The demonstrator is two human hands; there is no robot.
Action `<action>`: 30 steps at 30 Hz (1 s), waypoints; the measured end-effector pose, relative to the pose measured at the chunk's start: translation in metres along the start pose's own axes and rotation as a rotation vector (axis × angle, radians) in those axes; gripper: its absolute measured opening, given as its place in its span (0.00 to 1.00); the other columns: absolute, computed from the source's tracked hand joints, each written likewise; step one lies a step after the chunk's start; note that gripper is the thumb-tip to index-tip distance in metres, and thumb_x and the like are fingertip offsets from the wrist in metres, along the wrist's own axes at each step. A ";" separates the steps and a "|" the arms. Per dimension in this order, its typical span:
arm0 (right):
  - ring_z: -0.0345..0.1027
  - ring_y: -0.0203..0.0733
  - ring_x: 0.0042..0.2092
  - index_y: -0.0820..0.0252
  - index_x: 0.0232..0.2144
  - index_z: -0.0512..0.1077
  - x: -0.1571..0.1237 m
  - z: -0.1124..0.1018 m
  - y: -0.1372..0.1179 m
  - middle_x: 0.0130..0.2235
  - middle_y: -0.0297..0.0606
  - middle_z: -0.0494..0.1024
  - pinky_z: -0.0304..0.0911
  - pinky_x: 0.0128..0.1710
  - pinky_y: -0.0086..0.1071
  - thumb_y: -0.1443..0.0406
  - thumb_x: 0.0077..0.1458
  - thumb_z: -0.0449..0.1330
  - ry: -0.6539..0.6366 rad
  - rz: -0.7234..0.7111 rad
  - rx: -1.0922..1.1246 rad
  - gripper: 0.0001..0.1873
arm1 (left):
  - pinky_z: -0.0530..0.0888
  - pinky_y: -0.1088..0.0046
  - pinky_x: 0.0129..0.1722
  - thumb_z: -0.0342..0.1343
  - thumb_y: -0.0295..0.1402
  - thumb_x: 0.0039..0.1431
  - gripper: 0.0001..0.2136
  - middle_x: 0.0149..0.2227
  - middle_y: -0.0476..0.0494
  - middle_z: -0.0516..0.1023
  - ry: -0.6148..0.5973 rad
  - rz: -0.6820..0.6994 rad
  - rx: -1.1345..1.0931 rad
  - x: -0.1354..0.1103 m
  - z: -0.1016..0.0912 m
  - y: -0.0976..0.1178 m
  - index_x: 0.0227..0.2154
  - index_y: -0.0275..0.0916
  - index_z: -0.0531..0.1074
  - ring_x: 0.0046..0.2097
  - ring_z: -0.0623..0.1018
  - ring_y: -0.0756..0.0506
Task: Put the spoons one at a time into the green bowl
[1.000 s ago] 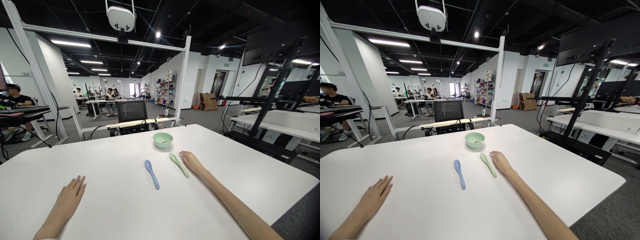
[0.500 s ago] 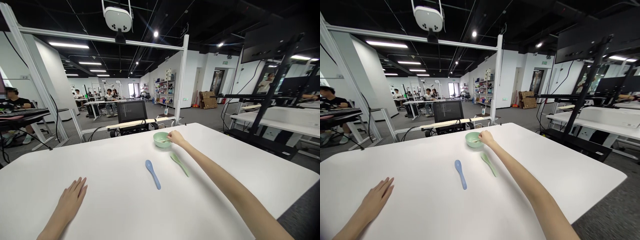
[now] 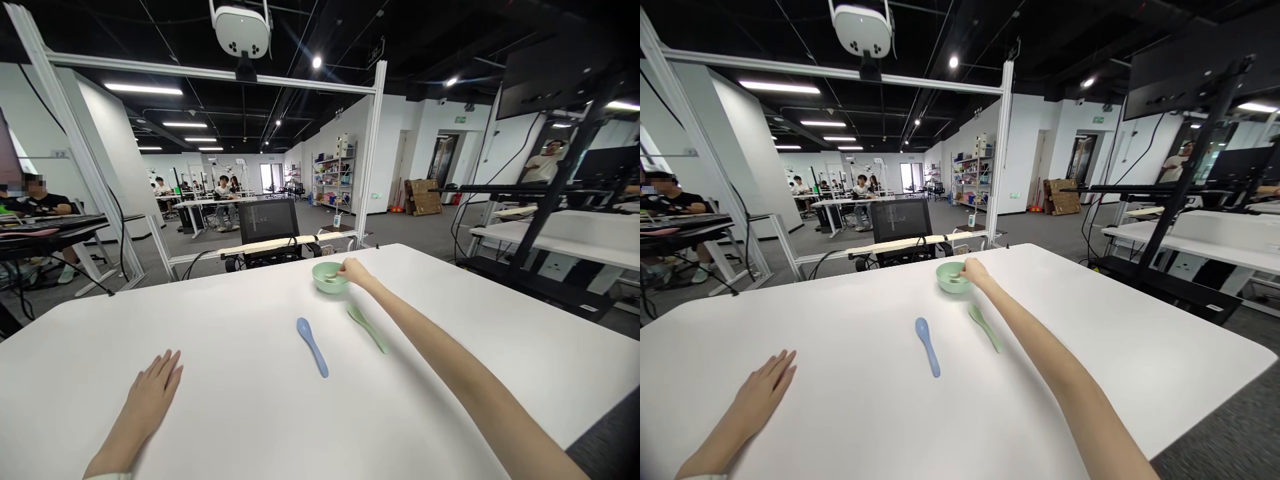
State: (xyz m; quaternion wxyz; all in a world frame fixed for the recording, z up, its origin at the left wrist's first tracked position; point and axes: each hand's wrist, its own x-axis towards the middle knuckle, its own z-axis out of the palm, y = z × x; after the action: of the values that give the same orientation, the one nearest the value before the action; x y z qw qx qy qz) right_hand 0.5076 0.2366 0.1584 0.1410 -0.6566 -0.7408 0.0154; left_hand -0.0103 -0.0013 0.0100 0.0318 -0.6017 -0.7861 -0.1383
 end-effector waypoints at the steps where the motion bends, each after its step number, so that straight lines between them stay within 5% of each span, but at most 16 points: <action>1: 0.80 0.45 0.42 0.65 0.41 0.86 -0.004 -0.003 0.005 0.40 0.48 0.87 0.67 0.39 0.28 0.68 0.64 0.61 0.022 -0.004 0.014 0.13 | 0.60 0.46 0.73 0.34 0.46 0.68 0.34 0.73 0.34 0.66 0.001 -0.002 -0.002 0.000 0.000 0.000 0.69 0.35 0.66 0.75 0.63 0.35; 8: 0.80 0.50 0.42 0.65 0.40 0.86 -0.054 -0.011 0.076 0.39 0.46 0.87 0.68 0.43 0.34 0.61 0.63 0.59 0.357 -0.007 0.285 0.17 | 0.60 0.46 0.73 0.32 0.45 0.68 0.35 0.74 0.33 0.63 -0.037 -0.008 0.005 -0.001 -0.005 0.004 0.69 0.31 0.64 0.75 0.62 0.33; 16: 0.77 0.55 0.38 0.58 0.32 0.85 -0.122 0.026 0.158 0.36 0.50 0.86 0.67 0.41 0.40 0.45 0.60 0.56 0.386 0.116 0.286 0.28 | 0.62 0.45 0.71 0.33 0.44 0.67 0.34 0.72 0.32 0.66 0.008 -0.003 0.000 0.000 -0.002 0.002 0.68 0.32 0.67 0.74 0.64 0.32; 22: 0.75 0.55 0.41 0.57 0.33 0.84 -0.137 0.055 0.180 0.38 0.51 0.86 0.67 0.45 0.42 0.43 0.57 0.54 0.367 0.137 0.315 0.28 | 0.61 0.47 0.72 0.31 0.47 0.67 0.36 0.73 0.33 0.65 -0.013 -0.004 0.016 0.002 0.000 0.000 0.68 0.32 0.66 0.74 0.63 0.32; 30: 0.75 0.56 0.42 0.58 0.33 0.83 -0.135 0.062 0.186 0.39 0.54 0.86 0.67 0.46 0.43 0.46 0.59 0.53 0.369 0.171 0.293 0.27 | 0.61 0.45 0.72 0.31 0.47 0.67 0.37 0.73 0.31 0.64 -0.010 0.002 -0.006 0.002 0.000 -0.002 0.68 0.30 0.66 0.74 0.63 0.31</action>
State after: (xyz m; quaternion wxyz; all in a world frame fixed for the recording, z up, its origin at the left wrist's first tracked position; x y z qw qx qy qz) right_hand 0.6866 0.1400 0.0343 0.3656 -0.6811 -0.6342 0.0145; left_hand -0.0129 0.0004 0.0101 0.0263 -0.6031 -0.7853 -0.1375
